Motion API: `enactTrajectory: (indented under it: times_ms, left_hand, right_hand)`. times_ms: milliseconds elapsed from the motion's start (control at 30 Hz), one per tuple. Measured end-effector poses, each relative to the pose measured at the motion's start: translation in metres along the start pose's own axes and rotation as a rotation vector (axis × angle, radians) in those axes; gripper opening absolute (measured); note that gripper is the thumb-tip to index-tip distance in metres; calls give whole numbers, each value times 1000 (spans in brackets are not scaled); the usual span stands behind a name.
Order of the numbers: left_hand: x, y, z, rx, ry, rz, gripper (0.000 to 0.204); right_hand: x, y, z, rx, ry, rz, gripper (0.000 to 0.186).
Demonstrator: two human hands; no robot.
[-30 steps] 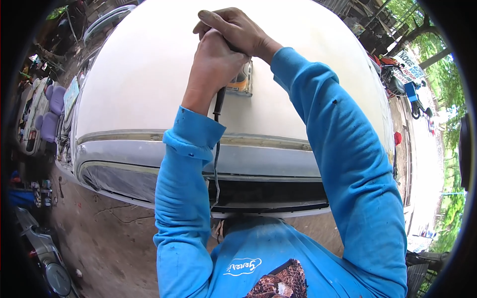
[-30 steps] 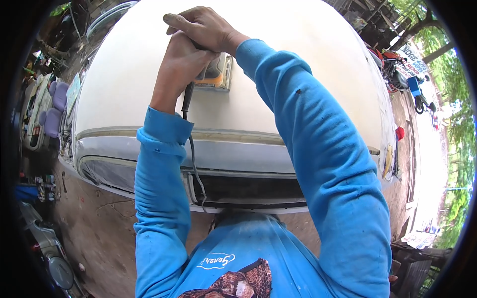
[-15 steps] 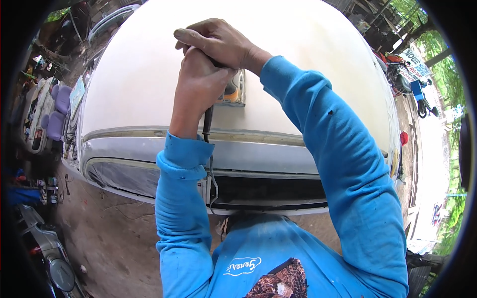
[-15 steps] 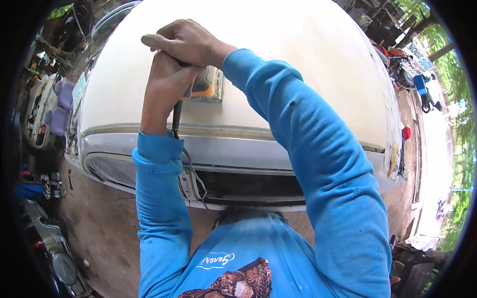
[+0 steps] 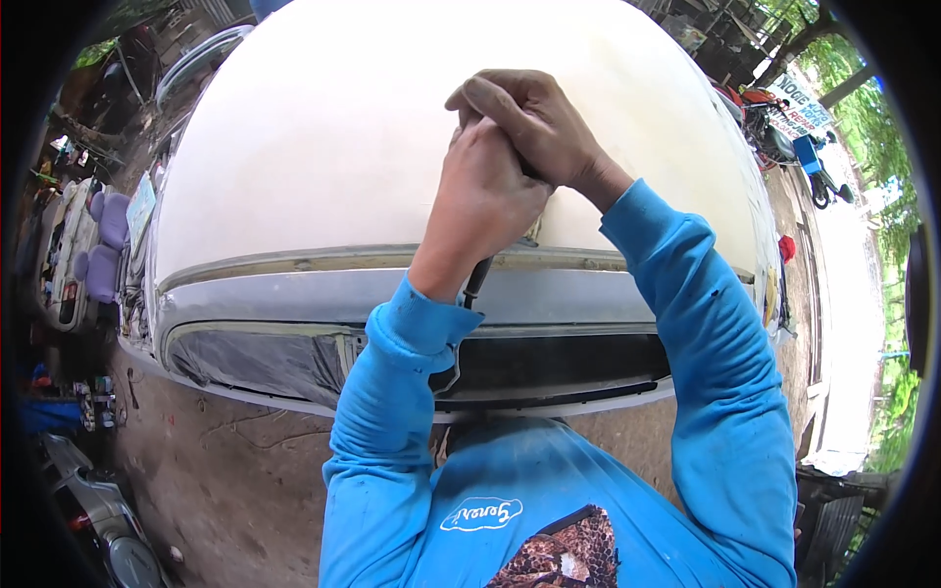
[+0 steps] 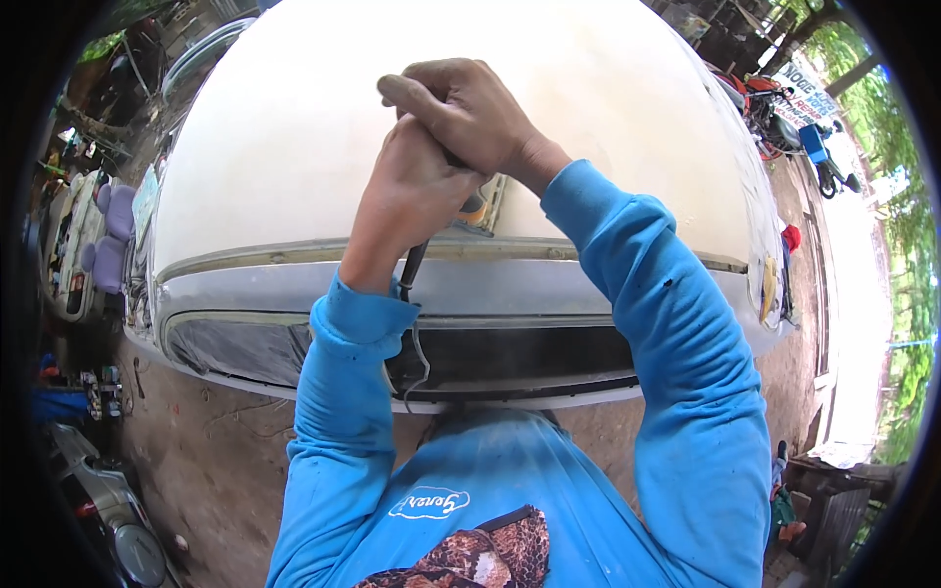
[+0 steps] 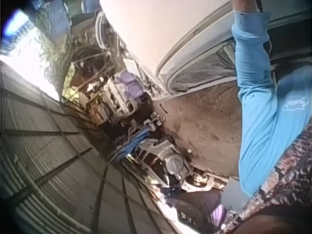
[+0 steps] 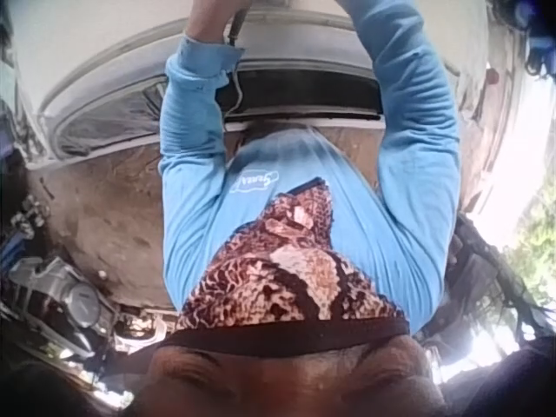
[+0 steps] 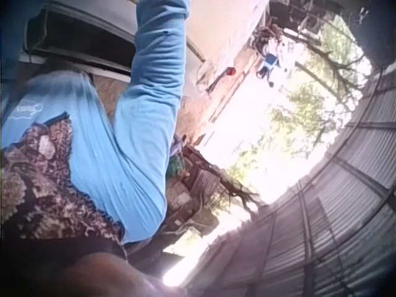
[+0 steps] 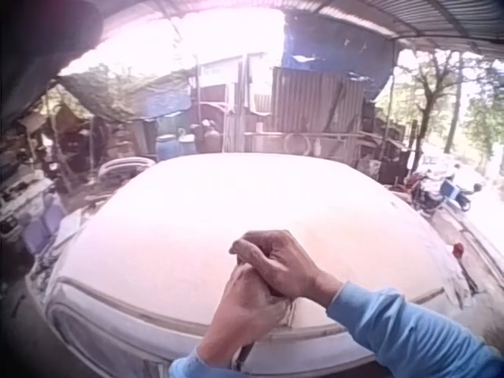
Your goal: The recorder uses an electric orbital sander to sand down the surface of a white car roof.
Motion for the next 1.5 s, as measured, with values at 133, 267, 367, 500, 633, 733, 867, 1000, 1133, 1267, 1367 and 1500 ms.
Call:
enactTrajectory:
  times_ms: [133, 267, 367, 500, 633, 733, 867, 1000, 1133, 1267, 1367, 1500]
  left_hand:
    - [-19, -8, 20, -56, -78, 61, 22]
    - [-48, -18, 41, -113, 23, 120, 19]
    - [-70, -17, 49, -192, 44, 97, 17]
    - [-93, -23, 54, -295, 31, 73, 20]
    - [-91, -30, 49, -161, 44, 88, 23]
    - [-72, -25, 37, -169, 68, 67, 27]
    - [-41, -10, 10, -181, -55, 63, 26]
    - [-2, 0, -16, -26, -62, 73, 21]
    - [28, 10, -34, -34, -95, 90, 29]
    - [25, 3, -37, 3, -68, 59, 30]
    - [7, -7, -36, -5, -49, 21, 30]
    - [-32, -26, -27, -20, -5, 55, 27]
  right_hand:
    - [22, -17, -12, 14, -48, 21, 48]
    - [54, -29, -40, -24, -64, 8, 52]
    - [71, -33, -62, -64, -66, 5, 55]
    - [87, -33, -86, -11, -105, 40, 60]
    - [82, -29, -88, -44, -83, 21, 60]
    - [64, -22, -73, -10, -95, 21, 58]
    - [30, -5, -43, 20, -4, -2, 58]
    - [-8, 10, -8, 35, 69, -10, 59]
    - [-36, 21, 20, 27, 85, -31, 62]
    - [-34, 27, 15, 84, 75, -99, 65]
    - [-23, 28, -7, 64, 60, -104, 67]
    - [2, 19, -50, 1, 13, -22, 67]
Point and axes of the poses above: each hand's wrist, its own z-axis away from the middle knuckle, its own x-axis out of the palm, y = z × x, the point moved 3 cm from there along -z, towards the middle knuckle, and after that the axes turned 14 degrees about -y, right-handed, at the moved point
